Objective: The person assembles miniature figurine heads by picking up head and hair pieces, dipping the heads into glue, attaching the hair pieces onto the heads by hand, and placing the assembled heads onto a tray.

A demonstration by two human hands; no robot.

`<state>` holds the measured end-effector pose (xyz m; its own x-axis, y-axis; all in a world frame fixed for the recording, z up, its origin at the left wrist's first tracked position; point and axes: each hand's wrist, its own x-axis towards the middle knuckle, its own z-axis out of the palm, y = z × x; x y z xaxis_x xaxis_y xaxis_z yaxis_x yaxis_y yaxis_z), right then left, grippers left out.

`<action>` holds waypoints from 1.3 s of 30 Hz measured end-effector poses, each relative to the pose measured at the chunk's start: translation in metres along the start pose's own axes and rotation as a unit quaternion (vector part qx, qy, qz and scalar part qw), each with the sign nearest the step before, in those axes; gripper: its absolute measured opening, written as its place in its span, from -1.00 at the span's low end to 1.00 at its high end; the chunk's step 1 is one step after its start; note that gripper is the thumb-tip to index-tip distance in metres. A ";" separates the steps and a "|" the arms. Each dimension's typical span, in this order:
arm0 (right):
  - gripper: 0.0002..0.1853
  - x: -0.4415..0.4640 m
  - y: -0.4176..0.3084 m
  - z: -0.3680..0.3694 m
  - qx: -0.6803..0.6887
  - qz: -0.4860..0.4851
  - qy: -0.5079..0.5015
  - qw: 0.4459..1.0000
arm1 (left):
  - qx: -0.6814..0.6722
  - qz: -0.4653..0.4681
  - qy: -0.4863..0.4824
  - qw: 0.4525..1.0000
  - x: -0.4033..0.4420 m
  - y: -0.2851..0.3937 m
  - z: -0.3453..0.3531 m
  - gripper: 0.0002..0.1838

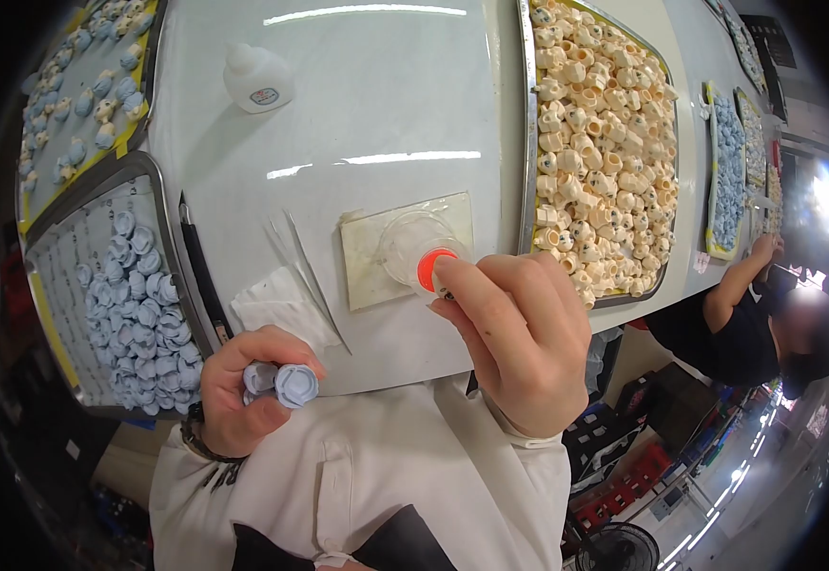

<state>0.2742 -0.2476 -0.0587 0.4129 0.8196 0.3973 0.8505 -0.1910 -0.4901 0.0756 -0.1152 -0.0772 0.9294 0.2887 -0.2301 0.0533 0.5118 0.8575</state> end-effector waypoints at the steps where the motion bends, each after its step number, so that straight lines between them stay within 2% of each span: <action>1: -0.64 0.000 0.000 0.000 0.000 0.000 0.000 1.000 | 0.001 0.003 -0.002 1.000 0.000 -0.001 0.000 -0.64; 16: -0.66 0.002 -0.004 0.001 -0.017 0.034 -0.017 0.999 | 0.009 -0.001 -0.008 1.000 0.001 0.001 -0.001 -0.62; 18: -0.66 -0.001 -0.004 0.002 -0.005 0.044 -0.005 0.999 | 0.020 0.003 -0.010 1.000 0.001 0.001 0.001 -0.61; 20: -0.66 -0.004 -0.003 0.003 0.003 0.039 0.002 0.999 | -0.043 -0.014 0.042 0.998 -0.001 0.001 0.007 -0.58; 27: -0.66 -0.013 -0.002 0.006 0.037 0.060 0.071 0.995 | -0.018 -0.003 0.014 1.000 0.000 -0.001 0.002 -0.62; 33: -0.68 -0.015 0.001 0.002 0.034 0.056 0.028 0.997 | -0.015 0.010 0.012 1.000 -0.001 -0.002 0.001 -0.64; 39: -0.67 -0.015 -0.001 0.004 0.050 0.077 0.044 0.995 | -0.026 0.013 0.021 0.999 0.001 -0.003 0.001 -0.63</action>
<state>0.2661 -0.2575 -0.0671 0.5662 0.7339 0.3752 0.7399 -0.2520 -0.6237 0.0768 -0.1170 -0.0801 0.9137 0.3357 -0.2290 0.0098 0.5453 0.8382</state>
